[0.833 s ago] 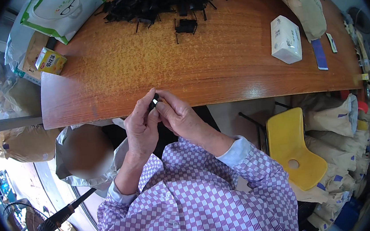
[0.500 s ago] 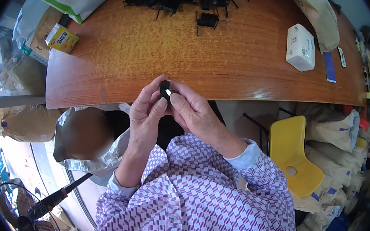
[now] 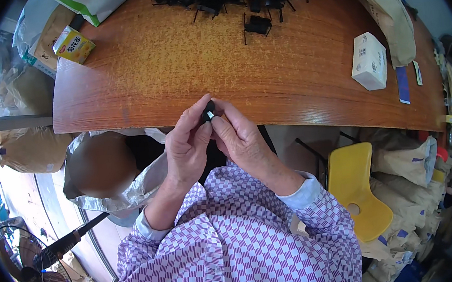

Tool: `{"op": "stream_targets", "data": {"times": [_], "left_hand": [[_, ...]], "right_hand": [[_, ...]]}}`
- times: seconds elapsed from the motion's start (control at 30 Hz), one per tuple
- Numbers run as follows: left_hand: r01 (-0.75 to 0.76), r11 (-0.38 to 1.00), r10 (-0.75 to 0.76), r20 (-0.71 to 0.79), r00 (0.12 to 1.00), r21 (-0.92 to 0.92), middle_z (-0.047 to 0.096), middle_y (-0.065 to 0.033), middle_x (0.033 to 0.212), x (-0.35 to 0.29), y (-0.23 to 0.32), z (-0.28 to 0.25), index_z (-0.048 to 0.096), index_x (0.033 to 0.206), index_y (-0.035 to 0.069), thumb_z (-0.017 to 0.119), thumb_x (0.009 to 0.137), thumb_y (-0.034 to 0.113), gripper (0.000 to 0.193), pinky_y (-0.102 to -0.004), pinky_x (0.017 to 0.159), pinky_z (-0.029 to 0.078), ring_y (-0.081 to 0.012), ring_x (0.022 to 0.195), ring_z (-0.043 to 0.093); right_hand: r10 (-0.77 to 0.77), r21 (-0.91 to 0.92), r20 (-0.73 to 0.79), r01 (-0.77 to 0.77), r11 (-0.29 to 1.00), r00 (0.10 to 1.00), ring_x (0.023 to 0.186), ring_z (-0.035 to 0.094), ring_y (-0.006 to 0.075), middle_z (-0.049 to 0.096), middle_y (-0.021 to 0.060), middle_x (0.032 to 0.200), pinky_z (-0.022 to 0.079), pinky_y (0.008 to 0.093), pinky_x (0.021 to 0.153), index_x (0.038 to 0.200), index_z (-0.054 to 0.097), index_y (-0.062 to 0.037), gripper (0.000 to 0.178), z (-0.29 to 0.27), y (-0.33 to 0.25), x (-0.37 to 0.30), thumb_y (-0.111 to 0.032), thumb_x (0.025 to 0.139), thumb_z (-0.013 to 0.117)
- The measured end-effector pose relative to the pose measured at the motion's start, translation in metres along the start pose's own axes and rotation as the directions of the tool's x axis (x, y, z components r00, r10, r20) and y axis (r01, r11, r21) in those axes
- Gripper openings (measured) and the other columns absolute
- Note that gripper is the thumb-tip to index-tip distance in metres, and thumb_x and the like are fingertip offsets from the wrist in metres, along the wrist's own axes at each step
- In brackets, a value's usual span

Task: Assembling small black plastic components by hand at a workstation.

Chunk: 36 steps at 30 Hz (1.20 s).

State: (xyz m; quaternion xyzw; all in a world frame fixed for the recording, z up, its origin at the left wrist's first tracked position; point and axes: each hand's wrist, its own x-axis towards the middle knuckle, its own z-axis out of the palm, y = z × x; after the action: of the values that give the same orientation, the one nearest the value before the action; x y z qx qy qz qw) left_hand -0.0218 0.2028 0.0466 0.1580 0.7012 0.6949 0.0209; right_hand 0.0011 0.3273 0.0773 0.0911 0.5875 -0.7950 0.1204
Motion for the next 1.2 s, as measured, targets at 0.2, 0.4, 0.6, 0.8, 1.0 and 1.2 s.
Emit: {"op": "stream_targets", "data": {"times": [0.2, 0.4, 0.6, 0.8, 1.0, 1.2], "left_hand": [[-0.075, 0.956, 0.081, -0.010, 0.997, 0.283, 0.063, -0.0187, 0.103, 0.008, 0.006, -0.004, 0.056, 0.118, 0.001, 0.054, 0.082, -0.009, 0.038, -0.0314, 0.074, 0.052, -0.0305, 0.091, 0.065], [0.046, 0.950, 0.003, -0.157, 0.988, 0.309, 0.064, -0.0115, 0.096, -0.015, 0.015, -0.047, 0.056, 0.115, -0.002, 0.051, 0.085, -0.007, 0.031, -0.0281, 0.076, 0.051, -0.0181, 0.088, 0.064], [0.172, 0.489, 0.083, -0.242, 0.967, 0.855, 0.059, -0.0111, 0.112, -0.061, -0.001, -0.140, 0.057, 0.116, 0.005, 0.055, 0.082, -0.004, 0.035, -0.0287, 0.075, 0.050, -0.0206, 0.093, 0.061], [0.315, 0.932, -0.288, -0.160, 0.944, 0.179, 0.058, -0.0106, 0.112, -0.046, 0.006, -0.110, 0.050, 0.123, 0.000, 0.052, 0.090, 0.005, 0.034, -0.0249, 0.073, 0.049, -0.0164, 0.090, 0.063], [0.585, 0.608, -0.483, 0.334, 0.809, -0.537, 0.055, -0.0180, 0.120, 0.024, 0.016, -0.036, 0.033, 0.136, 0.000, 0.055, 0.093, 0.015, 0.052, -0.0224, 0.068, 0.051, -0.0207, 0.090, 0.065], [0.581, 0.371, -0.354, 0.468, 0.810, -0.724, 0.059, -0.0194, 0.116, 0.031, -0.008, -0.003, 0.043, 0.132, 0.003, 0.059, 0.090, 0.015, 0.046, -0.0253, 0.067, 0.056, -0.0240, 0.088, 0.067]], "right_hand": [[0.052, -0.113, -0.038, -0.056, 0.992, 0.998, 0.050, 0.034, -0.0008, 0.041, -0.0081, 0.065, 0.026, 0.0156, 0.042, 0.126, 0.046, -0.0080, 0.029, -0.003, 0.002, 0.011, -0.021, 0.100, 0.041], [-0.267, -0.691, 0.308, 0.407, 0.598, 0.913, 0.047, 0.041, 0.0059, 0.050, -0.0007, 0.061, 0.030, 0.0226, 0.041, 0.119, 0.050, -0.0053, 0.035, -0.052, -0.003, 0.053, -0.029, 0.094, 0.053], [-0.420, -0.991, 0.003, -0.054, -0.124, 0.908, 0.050, 0.057, 0.0220, 0.054, 0.0088, 0.054, 0.044, 0.0345, 0.047, 0.091, 0.055, -0.0039, 0.032, -0.087, -0.042, 0.118, -0.036, 0.088, 0.060], [-0.574, -0.999, -0.018, -0.032, -0.013, 0.819, 0.058, 0.060, 0.0226, 0.056, 0.0144, 0.061, 0.045, 0.0337, 0.053, 0.083, 0.055, -0.0012, 0.020, -0.109, -0.020, 0.126, -0.020, 0.088, 0.059], [-0.450, -0.853, 0.076, 0.291, 0.433, 0.890, 0.056, 0.056, 0.0139, 0.054, 0.0116, 0.064, 0.040, 0.0284, 0.051, 0.088, 0.057, 0.0000, 0.008, -0.069, -0.025, 0.045, -0.008, 0.088, 0.058], [-0.536, -0.796, 0.283, 0.506, 0.331, 0.796, 0.061, 0.064, 0.0258, 0.061, 0.0138, 0.071, 0.047, 0.0328, 0.052, 0.094, 0.058, -0.0019, 0.015, -0.062, 0.000, 0.004, 0.003, 0.079, 0.061]]}}
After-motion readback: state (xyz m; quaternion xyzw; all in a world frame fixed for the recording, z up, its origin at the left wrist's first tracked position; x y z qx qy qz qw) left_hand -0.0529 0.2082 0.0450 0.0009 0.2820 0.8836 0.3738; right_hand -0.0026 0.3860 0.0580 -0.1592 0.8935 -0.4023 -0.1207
